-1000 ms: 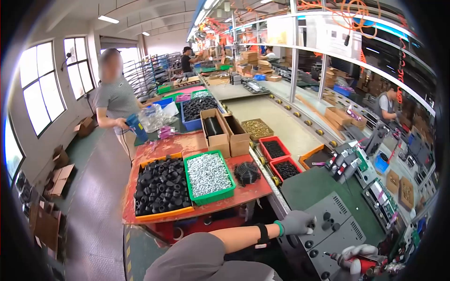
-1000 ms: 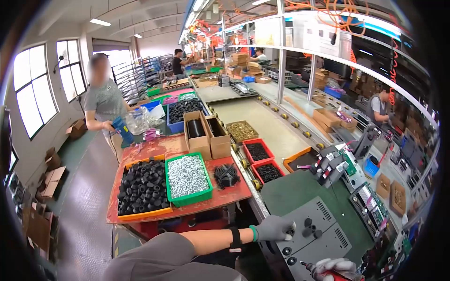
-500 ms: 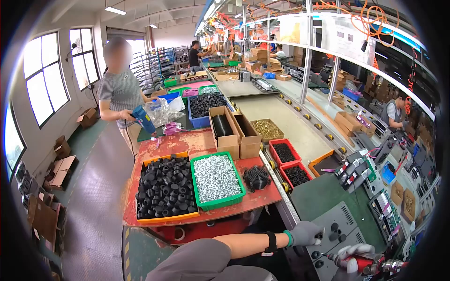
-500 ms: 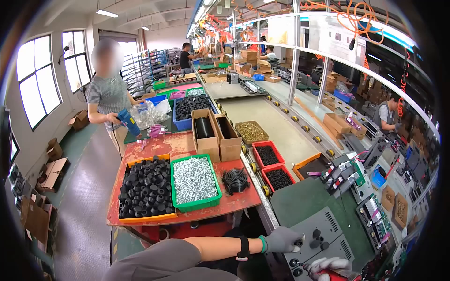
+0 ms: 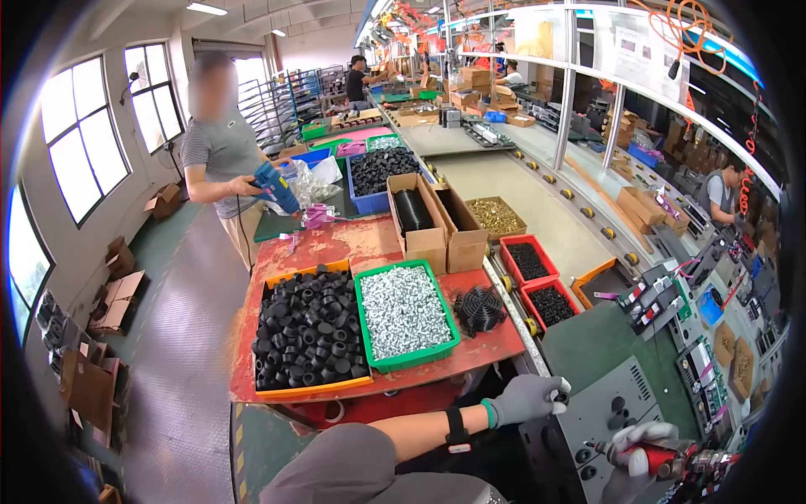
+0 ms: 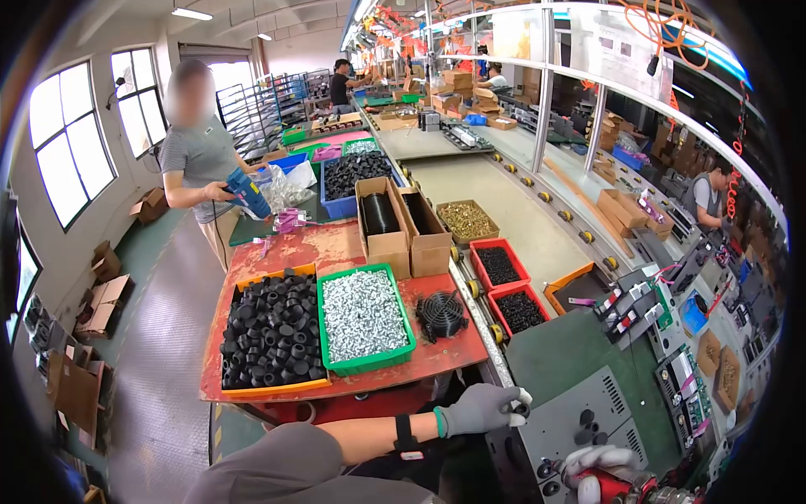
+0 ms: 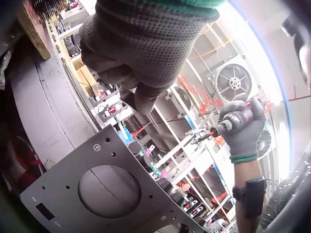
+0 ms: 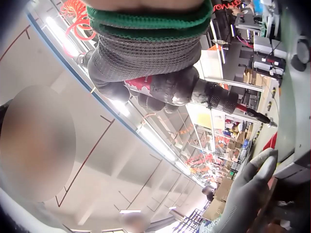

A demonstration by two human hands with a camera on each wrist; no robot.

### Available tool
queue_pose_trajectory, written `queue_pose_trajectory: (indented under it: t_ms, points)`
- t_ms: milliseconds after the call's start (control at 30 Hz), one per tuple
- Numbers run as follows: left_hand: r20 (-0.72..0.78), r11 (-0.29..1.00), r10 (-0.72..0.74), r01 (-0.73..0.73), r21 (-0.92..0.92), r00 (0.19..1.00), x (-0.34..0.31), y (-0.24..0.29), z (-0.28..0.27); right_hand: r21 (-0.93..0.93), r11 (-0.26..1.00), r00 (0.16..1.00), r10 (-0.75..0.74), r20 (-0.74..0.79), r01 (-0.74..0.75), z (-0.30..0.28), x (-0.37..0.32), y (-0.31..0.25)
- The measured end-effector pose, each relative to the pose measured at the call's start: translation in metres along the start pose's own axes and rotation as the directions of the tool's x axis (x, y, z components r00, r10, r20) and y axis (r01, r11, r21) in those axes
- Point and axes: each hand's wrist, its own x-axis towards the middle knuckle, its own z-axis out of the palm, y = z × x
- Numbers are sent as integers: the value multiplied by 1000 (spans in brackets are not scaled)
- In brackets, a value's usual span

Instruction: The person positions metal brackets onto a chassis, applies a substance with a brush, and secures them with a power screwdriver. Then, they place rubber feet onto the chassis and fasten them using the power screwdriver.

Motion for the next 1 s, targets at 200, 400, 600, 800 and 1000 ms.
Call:
queue_pose_trajectory:
  t_ms: [200,400,600,800,1000]
  points:
    - [-94,998,55,-55,5,994,-19,-19,-9,223,972,997,74,-11,-70,-5,1,31]
    - [13,988,-112,112,-102,994,-18,-8,9,-140,989,998,51,37,-46,-5,14,23]
    - [-3,998,17,-17,-55,1000,-4,-13,29,-23,995,995,97,-4,-97,5,22,41]
    - [56,993,-30,36,-116,998,14,-11,40,28,989,989,146,-28,-145,11,36,72]
    - [66,994,-45,52,-97,997,17,-20,43,-11,970,967,242,-86,-244,9,41,95]
